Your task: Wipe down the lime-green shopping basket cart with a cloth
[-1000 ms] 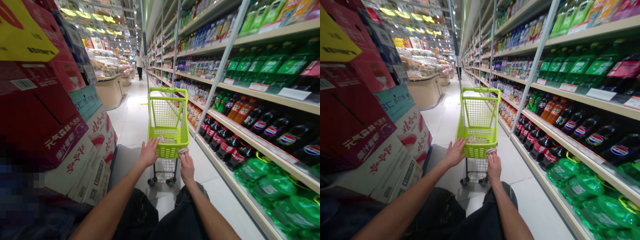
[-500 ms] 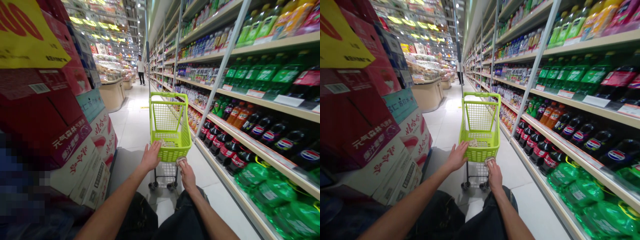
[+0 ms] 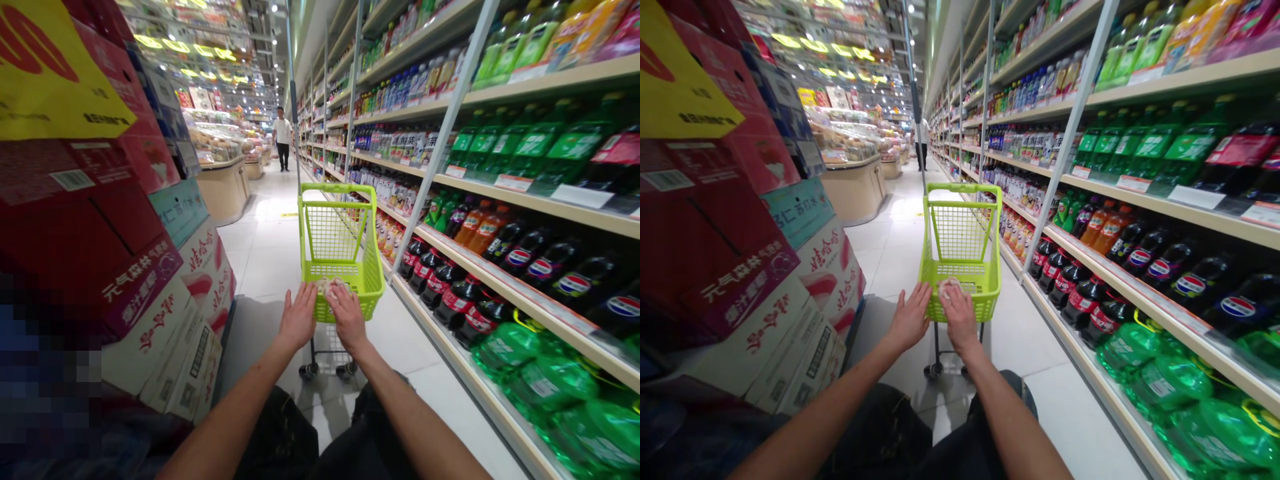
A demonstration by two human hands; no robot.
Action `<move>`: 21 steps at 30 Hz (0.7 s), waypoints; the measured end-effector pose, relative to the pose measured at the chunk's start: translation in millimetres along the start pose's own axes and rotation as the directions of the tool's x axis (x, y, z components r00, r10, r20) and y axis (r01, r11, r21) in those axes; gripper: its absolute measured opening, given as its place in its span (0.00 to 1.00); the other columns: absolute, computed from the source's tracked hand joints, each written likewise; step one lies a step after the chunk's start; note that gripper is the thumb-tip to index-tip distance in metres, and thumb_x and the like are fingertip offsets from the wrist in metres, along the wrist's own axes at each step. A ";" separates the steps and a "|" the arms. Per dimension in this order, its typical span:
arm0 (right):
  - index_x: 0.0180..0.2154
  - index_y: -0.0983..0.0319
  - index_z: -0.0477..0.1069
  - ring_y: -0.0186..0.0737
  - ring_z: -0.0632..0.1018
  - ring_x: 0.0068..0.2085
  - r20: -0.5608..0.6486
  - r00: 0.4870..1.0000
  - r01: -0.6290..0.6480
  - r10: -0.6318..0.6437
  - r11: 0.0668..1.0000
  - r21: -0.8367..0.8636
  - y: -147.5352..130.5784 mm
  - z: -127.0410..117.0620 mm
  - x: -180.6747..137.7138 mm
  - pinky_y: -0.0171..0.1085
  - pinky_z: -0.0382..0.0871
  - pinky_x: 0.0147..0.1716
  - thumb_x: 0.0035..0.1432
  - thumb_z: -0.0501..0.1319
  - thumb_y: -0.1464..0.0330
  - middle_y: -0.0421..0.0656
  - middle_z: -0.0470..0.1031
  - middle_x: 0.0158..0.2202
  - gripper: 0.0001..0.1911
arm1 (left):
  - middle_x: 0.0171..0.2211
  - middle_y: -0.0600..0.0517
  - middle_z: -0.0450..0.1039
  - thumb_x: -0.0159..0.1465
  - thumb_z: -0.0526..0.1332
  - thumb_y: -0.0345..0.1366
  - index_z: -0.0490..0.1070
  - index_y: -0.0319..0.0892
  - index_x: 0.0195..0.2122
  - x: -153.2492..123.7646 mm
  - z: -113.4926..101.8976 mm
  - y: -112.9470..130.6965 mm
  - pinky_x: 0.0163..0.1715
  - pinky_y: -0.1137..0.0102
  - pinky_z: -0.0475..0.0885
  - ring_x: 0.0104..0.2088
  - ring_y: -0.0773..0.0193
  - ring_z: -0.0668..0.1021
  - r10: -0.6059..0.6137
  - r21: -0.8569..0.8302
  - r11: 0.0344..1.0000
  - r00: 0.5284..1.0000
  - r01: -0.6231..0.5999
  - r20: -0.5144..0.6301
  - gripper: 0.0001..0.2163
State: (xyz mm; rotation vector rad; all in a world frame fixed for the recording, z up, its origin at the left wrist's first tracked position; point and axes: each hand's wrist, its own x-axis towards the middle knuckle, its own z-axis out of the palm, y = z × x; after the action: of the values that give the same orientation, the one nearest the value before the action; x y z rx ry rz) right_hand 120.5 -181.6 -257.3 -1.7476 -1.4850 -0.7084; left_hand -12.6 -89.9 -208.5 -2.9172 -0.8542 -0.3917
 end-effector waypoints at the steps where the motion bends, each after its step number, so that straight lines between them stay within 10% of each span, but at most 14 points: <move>1: 0.48 0.58 0.68 0.40 0.60 0.59 -0.012 1.000 -0.026 0.025 0.999 -0.031 11.4 -8.7 -1.7 0.49 0.53 0.56 0.56 0.48 0.78 0.46 0.67 0.54 0.21 | 0.63 0.46 0.48 0.56 0.49 0.30 0.49 0.35 0.60 -0.7 0.4 -0.6 0.60 0.51 0.46 0.63 0.58 0.50 -0.009 -0.003 1.000 1.000 0.009 -0.007 0.29; 6: 0.48 0.61 0.68 0.42 0.61 0.59 -0.176 0.958 -0.253 0.228 0.958 -0.136 45.4 -39.5 -4.7 0.51 0.53 0.54 0.56 0.45 0.79 0.51 0.66 0.54 0.22 | 0.63 0.46 0.48 0.56 0.49 0.31 0.50 0.35 0.60 -0.7 3.5 3.2 0.60 0.51 0.47 0.63 0.57 0.50 -0.008 -0.022 1.000 1.000 0.008 -0.005 0.29; 12: 0.50 0.59 0.66 0.40 0.60 0.59 0.007 1.000 0.012 -0.012 0.999 -0.030 -5.7 -0.4 -0.9 0.47 0.55 0.54 0.56 0.48 0.78 0.48 0.66 0.54 0.22 | 0.62 0.47 0.49 0.57 0.49 0.32 0.50 0.37 0.60 -2.7 2.0 4.6 0.60 0.49 0.46 0.63 0.58 0.51 0.040 0.003 0.999 0.999 -0.040 -0.019 0.28; 18: 0.48 0.62 0.67 0.45 0.61 0.58 -0.159 0.951 -0.291 0.264 0.940 -0.176 50.3 -43.8 -3.8 0.52 0.54 0.53 0.55 0.46 0.78 0.52 0.66 0.53 0.22 | 0.63 0.46 0.47 0.56 0.49 0.32 0.49 0.36 0.60 -7.3 2.7 3.9 0.60 0.49 0.45 0.63 0.58 0.51 0.033 -0.027 0.999 0.999 -0.033 -0.019 0.29; 21: 0.49 0.63 0.66 0.42 0.59 0.59 -0.086 0.973 -0.223 0.212 0.964 -0.145 33.3 -36.6 -0.9 0.48 0.55 0.54 0.56 0.46 0.79 0.51 0.64 0.55 0.22 | 0.62 0.45 0.48 0.56 0.49 0.31 0.51 0.35 0.60 -3.8 4.9 9.2 0.59 0.47 0.44 0.63 0.56 0.51 0.022 -0.032 0.999 0.999 -0.023 -0.034 0.28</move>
State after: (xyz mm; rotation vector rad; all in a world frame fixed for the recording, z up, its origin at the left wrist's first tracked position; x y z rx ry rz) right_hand 154.7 -214.1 -242.4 -1.9460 -1.1951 -0.7759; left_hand -9.7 -98.9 -214.3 -2.9377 -0.8175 -0.4559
